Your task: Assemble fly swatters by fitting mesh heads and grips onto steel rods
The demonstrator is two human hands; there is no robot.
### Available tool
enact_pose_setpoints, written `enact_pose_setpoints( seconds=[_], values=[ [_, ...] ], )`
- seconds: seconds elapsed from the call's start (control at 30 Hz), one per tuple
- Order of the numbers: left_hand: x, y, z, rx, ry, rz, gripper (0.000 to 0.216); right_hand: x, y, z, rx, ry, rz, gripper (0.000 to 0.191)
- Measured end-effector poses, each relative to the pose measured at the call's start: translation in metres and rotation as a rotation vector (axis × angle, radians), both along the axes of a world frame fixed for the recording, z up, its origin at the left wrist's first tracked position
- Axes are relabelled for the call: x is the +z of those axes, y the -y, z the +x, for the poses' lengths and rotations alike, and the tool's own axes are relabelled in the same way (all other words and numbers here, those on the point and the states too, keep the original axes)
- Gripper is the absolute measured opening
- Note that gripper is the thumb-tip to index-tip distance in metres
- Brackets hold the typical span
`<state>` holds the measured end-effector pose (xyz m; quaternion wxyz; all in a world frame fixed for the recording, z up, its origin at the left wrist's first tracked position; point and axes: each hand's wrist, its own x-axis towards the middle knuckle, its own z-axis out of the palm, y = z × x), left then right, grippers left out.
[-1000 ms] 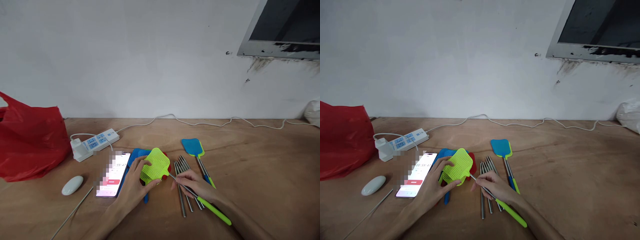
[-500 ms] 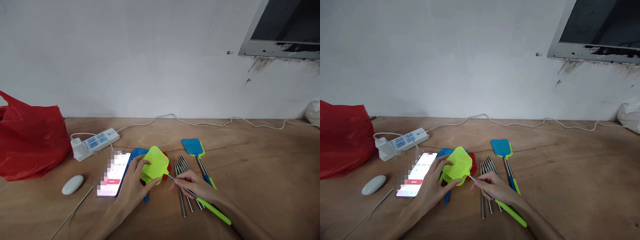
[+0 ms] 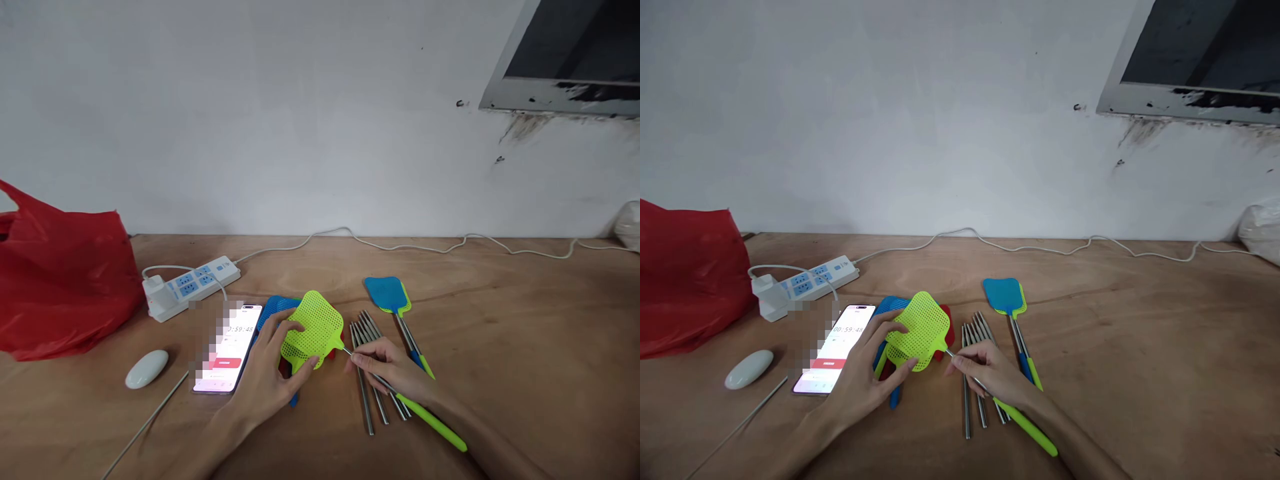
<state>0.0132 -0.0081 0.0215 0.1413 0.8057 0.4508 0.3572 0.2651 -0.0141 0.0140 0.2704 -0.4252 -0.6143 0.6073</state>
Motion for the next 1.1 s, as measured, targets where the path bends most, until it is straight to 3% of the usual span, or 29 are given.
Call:
enact_pose_setpoints(
  seconds=[0.57,0.8,0.93,1.1],
  values=[
    [0.005,0.000,-0.006,-0.090,0.163,-0.144,0.015,-0.004,0.000,0.001,-0.028,0.005,-0.021,0.055],
    [0.000,0.001,-0.007,-0.113,0.167,-0.148,0.015,-0.009,0.000,0.002,-0.049,-0.031,-0.051,0.050],
    [-0.003,0.002,-0.004,-0.115,0.193,-0.179,0.027,-0.004,0.000,0.000,-0.056,-0.045,-0.071,0.049],
    [0.004,0.001,0.002,-0.045,0.339,-0.179,0.034,0.004,-0.001,-0.003,-0.256,-0.194,-0.171,0.044]
  ],
)
